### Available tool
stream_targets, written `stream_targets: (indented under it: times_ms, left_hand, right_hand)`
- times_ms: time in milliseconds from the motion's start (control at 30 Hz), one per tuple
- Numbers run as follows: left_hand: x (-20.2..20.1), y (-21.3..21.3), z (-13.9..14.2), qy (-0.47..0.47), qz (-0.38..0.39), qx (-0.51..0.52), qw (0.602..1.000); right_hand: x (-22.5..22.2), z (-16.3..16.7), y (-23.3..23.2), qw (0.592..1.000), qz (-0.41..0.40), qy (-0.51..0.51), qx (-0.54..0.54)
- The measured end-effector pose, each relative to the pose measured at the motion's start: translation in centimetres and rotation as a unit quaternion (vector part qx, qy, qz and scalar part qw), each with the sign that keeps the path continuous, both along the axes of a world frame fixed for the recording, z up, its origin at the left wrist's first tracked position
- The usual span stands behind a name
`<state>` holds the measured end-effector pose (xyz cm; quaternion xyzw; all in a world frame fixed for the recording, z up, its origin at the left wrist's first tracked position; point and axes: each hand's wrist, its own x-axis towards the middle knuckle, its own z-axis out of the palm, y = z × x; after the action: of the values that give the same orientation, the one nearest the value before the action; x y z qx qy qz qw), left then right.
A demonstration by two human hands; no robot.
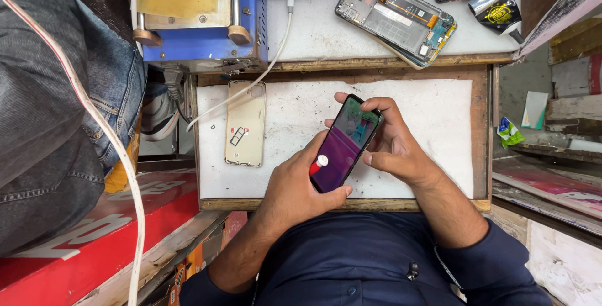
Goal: The person disassembles a smartphone, removes the motherboard, and then reassembles the device using a screwdriver. They also handle a second phone with a damaged screen, opening and closing its back cover while working at a cluttered repair bench.
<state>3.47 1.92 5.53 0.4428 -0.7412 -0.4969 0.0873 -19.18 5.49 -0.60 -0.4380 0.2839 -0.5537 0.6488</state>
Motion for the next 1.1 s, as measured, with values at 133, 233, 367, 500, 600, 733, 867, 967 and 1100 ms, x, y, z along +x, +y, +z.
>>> stream_targets:
  times_ms: [133,233,367,500,600,733,867,967,1100]
  left_hand:
    - [-0.08,0.11,-0.1,-0.012,-0.001,-0.008,1.0]
    - [-0.16,0.12,-0.23,-0.014,-0.005,-0.01,1.0]
    - [-0.09,0.18,-0.34,0.006,0.001,-0.041,0.999]
    - [0.03,0.21,-0.46,0.002,-0.001,-0.054,0.999]
    - [0.11,0.2,-0.56,0.001,-0.003,-0.07,0.998]
    - [0.29,0.03,-0.64,0.005,-0.012,-0.098,0.995]
    - [0.37,-0.25,-0.65,0.004,-0.01,-0.078,0.997]
    - [0.39,-0.37,-0.64,0.019,-0.012,-0.074,0.997]
    - [0.35,-0.4,-0.72,0.018,-0.013,-0.059,0.998]
  right_hand:
    - [0.05,-0.06,0.01,1.0,0.0,-0.011,-0.001]
    - [0.07,0.0,0.0,1.0,-0.002,-0.014,0.0]
    - [0.13,0.09,0.02,1.0,-0.005,-0.011,0.002]
    - [0.23,0.0,0.02,1.0,-0.013,-0.02,0.003]
    - [0.44,-0.14,0.23,0.999,-0.022,-0.044,0.0]
    - [0.72,-0.39,0.32,0.998,-0.034,-0.058,-0.003]
    - [0.53,-0.53,-0.08,0.999,-0.023,-0.037,-0.003]
    - [0.03,-0.2,0.2,1.0,-0.001,-0.027,-0.004]
    - [-0.12,0.03,0.19,0.999,0.003,-0.036,-0.011]
